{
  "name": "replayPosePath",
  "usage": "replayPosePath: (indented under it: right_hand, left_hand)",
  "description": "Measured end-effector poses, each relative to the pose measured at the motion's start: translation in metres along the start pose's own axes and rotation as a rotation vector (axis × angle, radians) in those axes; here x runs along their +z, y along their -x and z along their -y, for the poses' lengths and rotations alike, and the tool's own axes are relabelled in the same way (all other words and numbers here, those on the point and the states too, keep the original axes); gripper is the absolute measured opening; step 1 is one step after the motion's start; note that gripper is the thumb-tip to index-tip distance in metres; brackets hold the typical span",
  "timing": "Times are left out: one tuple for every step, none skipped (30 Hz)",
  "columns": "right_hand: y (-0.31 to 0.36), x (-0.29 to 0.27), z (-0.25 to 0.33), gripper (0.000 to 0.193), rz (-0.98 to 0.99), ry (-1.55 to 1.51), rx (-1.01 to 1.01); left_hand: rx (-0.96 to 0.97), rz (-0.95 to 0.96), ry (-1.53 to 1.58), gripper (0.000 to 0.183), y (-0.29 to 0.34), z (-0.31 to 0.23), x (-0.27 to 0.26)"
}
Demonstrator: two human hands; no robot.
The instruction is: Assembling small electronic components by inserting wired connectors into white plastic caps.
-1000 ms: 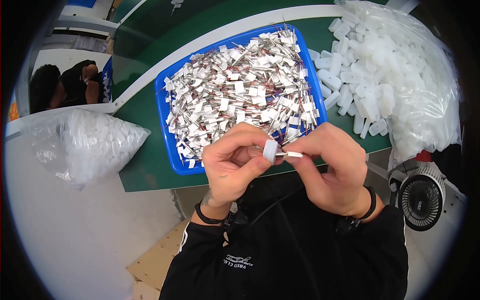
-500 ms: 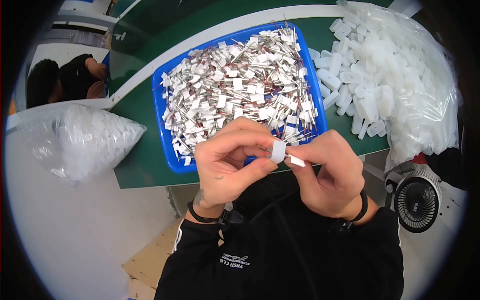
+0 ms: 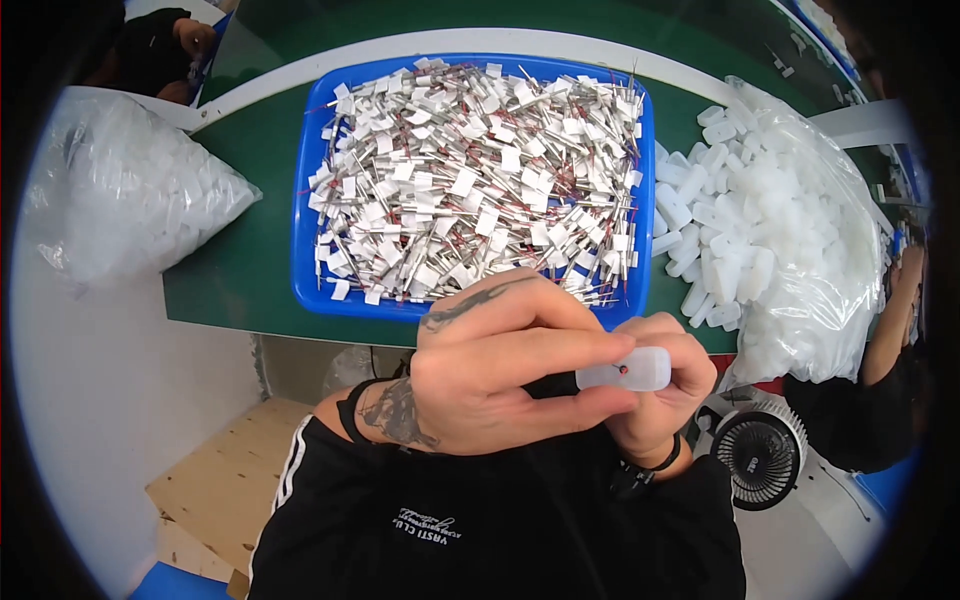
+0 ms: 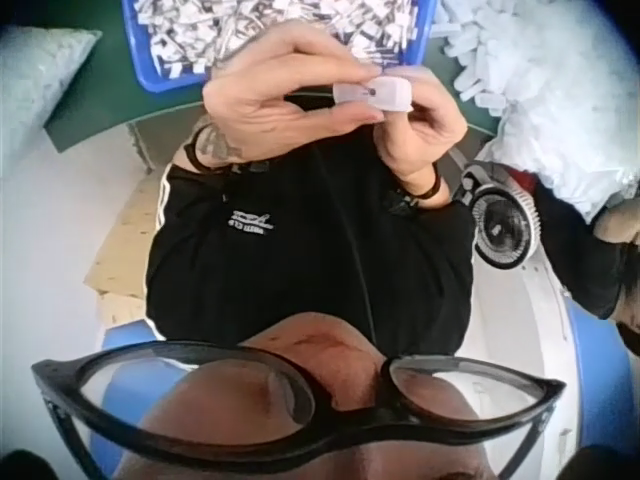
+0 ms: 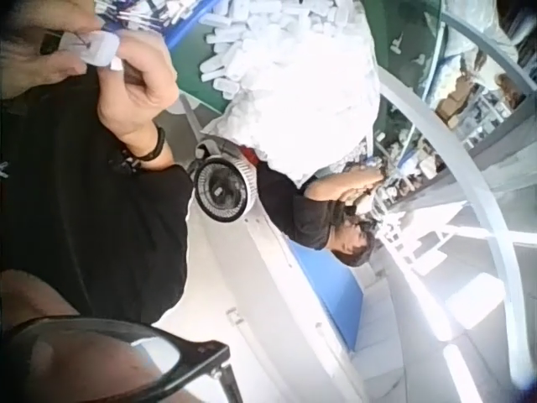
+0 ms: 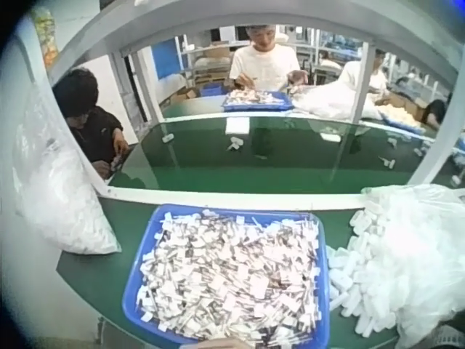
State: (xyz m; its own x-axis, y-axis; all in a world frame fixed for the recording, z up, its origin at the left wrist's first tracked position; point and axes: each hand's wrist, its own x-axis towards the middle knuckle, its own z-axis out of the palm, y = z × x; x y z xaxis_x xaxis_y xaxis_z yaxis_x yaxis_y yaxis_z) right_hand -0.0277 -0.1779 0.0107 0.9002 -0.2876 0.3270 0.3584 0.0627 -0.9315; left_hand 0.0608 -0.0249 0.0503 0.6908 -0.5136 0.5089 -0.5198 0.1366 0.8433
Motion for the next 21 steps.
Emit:
replayPosePath:
  right_hand:
    - [0.001, 0.001, -0.001, 0.01, -0.017, -0.06, -0.002]
    - [0.002, 0.002, -0.001, 0.011, -0.035, -0.12, -0.003]
    - [0.002, 0.004, -0.002, 0.011, -0.026, -0.114, -0.001]
    - [0.002, 0.006, -0.003, 0.012, -0.034, -0.145, -0.019]
    - [0.002, 0.007, -0.003, 0.013, -0.043, -0.177, -0.038]
    - [0.002, 0.007, -0.002, 0.013, -0.037, -0.171, -0.035]
    - [0.001, 0.006, -0.002, 0.014, -0.023, -0.175, -0.034]
    - [0.001, 0.006, -0.002, 0.016, -0.008, -0.18, -0.032]
    - [-0.001, 0.006, -0.003, 0.016, -0.006, -0.175, -0.032]
    - [-0.003, 0.006, -0.004, 0.016, 0.031, -0.21, -0.02]
    - [-0.005, 0.006, -0.004, 0.016, 0.067, -0.245, -0.009]
    - [-0.005, 0.007, -0.005, 0.016, 0.069, -0.238, -0.008]
    - [-0.005, 0.008, -0.006, 0.016, 0.099, -0.296, 0.013]
    - [-0.005, 0.009, -0.007, 0.016, 0.129, -0.353, 0.034]
    - [-0.005, 0.01, -0.005, 0.016, 0.13, -0.341, 0.032]
    - [-0.006, 0.01, -0.003, 0.016, 0.142, -0.346, 0.05]
    - [-0.007, 0.011, -0.001, 0.016, 0.156, -0.351, 0.068]
    - [-0.01, 0.01, 0.002, 0.016, 0.172, -0.35, 0.077]
    - [-0.013, 0.008, 0.005, 0.014, 0.211, -0.282, 0.07]
    - [-0.011, 0.014, 0.012, 0.014, 0.173, -0.264, 0.12]
    - [-0.015, 0.013, 0.006, 0.013, 0.201, -0.274, 0.127]
  left_hand:
    - [0.02, -0.014, -0.022, 0.04, -0.001, 0.0, 0.002]
    - [0.017, -0.026, -0.015, 0.04, -0.001, -0.003, 0.003]
    - [0.002, -0.011, -0.052, 0.039, -0.001, -0.006, 0.002]
    - [-0.013, 0.005, -0.089, 0.038, -0.001, -0.008, 0.002]
    - [-0.013, -0.005, -0.085, 0.038, 0.0, -0.008, 0.001]
    - [-0.018, 0.001, -0.077, 0.038, 0.001, -0.009, 0.001]
    - [-0.022, 0.008, -0.068, 0.039, 0.002, -0.008, 0.002]
    - [-0.022, 0.001, -0.063, 0.039, 0.003, -0.007, 0.003]
    - [-0.004, -0.006, -0.082, 0.04, 0.002, -0.005, 0.003]
    - [0.015, -0.012, -0.102, 0.041, 0.002, -0.003, 0.004]
    - [0.017, -0.016, -0.098, 0.041, 0.003, -0.002, 0.005]
    - [0.027, -0.013, -0.123, 0.041, 0.004, 0.0, 0.007]
    - [0.037, -0.01, -0.149, 0.042, 0.005, 0.001, 0.008]
    - [0.039, -0.014, -0.145, 0.042, 0.005, 0.001, 0.008]
    - [0.053, -0.016, -0.187, 0.043, 0.005, 0.001, 0.007]
    - [0.068, -0.019, -0.231, 0.044, 0.005, 0.001, 0.006]
    - [0.075, -0.026, -0.223, 0.044, 0.005, 0.0, 0.005]
    - [0.08, -0.014, -0.252, 0.046, 0.003, 0.0, 0.004]
    - [0.085, -0.004, -0.283, 0.047, 0.001, -0.001, 0.003]
    - [0.105, -0.016, -0.275, 0.047, 0.003, -0.005, 0.0]
    - [0.133, -0.021, -0.366, 0.047, 0.001, -0.002, -0.002]
